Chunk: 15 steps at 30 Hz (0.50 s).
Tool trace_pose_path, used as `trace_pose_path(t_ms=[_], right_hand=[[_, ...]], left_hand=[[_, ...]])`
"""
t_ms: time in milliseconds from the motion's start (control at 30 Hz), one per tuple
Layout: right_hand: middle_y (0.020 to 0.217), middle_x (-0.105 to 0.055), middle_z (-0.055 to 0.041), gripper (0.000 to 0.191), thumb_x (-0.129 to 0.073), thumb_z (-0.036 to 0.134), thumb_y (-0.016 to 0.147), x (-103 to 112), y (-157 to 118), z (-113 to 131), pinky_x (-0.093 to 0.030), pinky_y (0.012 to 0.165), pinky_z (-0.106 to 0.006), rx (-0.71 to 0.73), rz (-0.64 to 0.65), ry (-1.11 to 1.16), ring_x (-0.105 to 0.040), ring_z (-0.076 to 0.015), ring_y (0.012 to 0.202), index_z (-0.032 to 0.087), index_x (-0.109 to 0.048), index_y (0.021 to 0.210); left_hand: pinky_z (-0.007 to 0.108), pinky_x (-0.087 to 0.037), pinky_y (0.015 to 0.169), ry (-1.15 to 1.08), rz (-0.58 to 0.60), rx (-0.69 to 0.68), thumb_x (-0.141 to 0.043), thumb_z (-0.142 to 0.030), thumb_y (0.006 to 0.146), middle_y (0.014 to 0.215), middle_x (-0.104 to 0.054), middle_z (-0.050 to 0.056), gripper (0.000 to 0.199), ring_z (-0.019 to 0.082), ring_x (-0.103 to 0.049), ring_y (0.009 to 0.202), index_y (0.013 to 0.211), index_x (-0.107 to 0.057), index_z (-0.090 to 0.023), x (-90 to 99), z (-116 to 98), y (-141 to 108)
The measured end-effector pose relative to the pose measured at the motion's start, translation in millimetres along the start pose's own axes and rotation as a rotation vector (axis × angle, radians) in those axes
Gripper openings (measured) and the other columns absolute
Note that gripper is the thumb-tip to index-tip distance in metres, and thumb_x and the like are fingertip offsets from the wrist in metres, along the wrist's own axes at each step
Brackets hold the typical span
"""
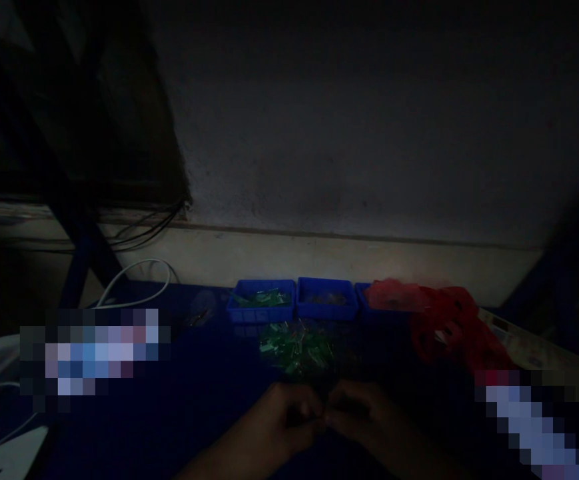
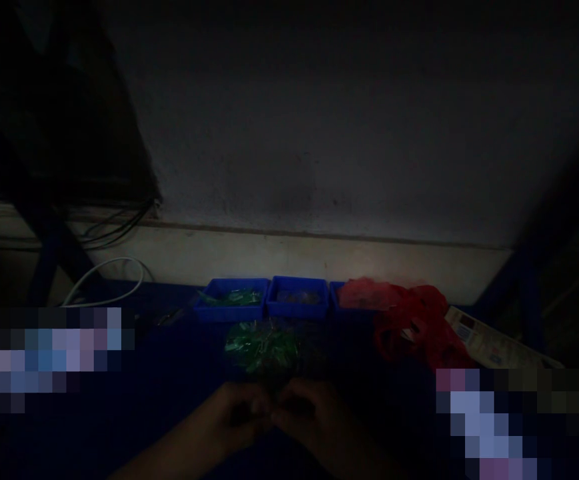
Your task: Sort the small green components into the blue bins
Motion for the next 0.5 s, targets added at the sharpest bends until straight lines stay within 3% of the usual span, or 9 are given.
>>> trace_pose_path(t_ms=[267,500], right_hand=[[0.067,-0.057,0.0029,0.006,-0.06,0.022,0.073,-2.2,-1.1,1.7,-0.037,0.06,-0.024,-0.043,0.008,0.006,-0.053,-0.014,0.066,0.018,-0.064,0.072],[0.067,-0.052,0.0039,0.006,-0.059,0.023,0.075,-6.7,-1.1,-1.2,-0.035,0.059,-0.024,-0.035,0.033,0.062,-0.048,-0.0129,0.065,0.018,-0.061,0.073]], left_hand=[[0.02,-0.028,0.05,-0.135,0.071,0.038,-0.049,-0.005,0.057,0.061,-0.043,-0.006,0.013,0.01,-0.036,0.056,0.064,-0.053,-0.015,-7.5,4.2,-1.9],[0.022,-0.031,0.053,-0.052,0.077,-0.041,-0.045,-0.007,0.068,0.065,-0.044,-0.005,0.012,0.011,-0.039,0.06,0.069,-0.053,-0.016,-9.5,-0.7,-5.2]])
Point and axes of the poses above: each hand's wrist, its own y-axis towards the middle knuckle, its own x-axis out of the back of the hand, z = x × y, the point moved 10 cm from there along y, towards the middle knuckle
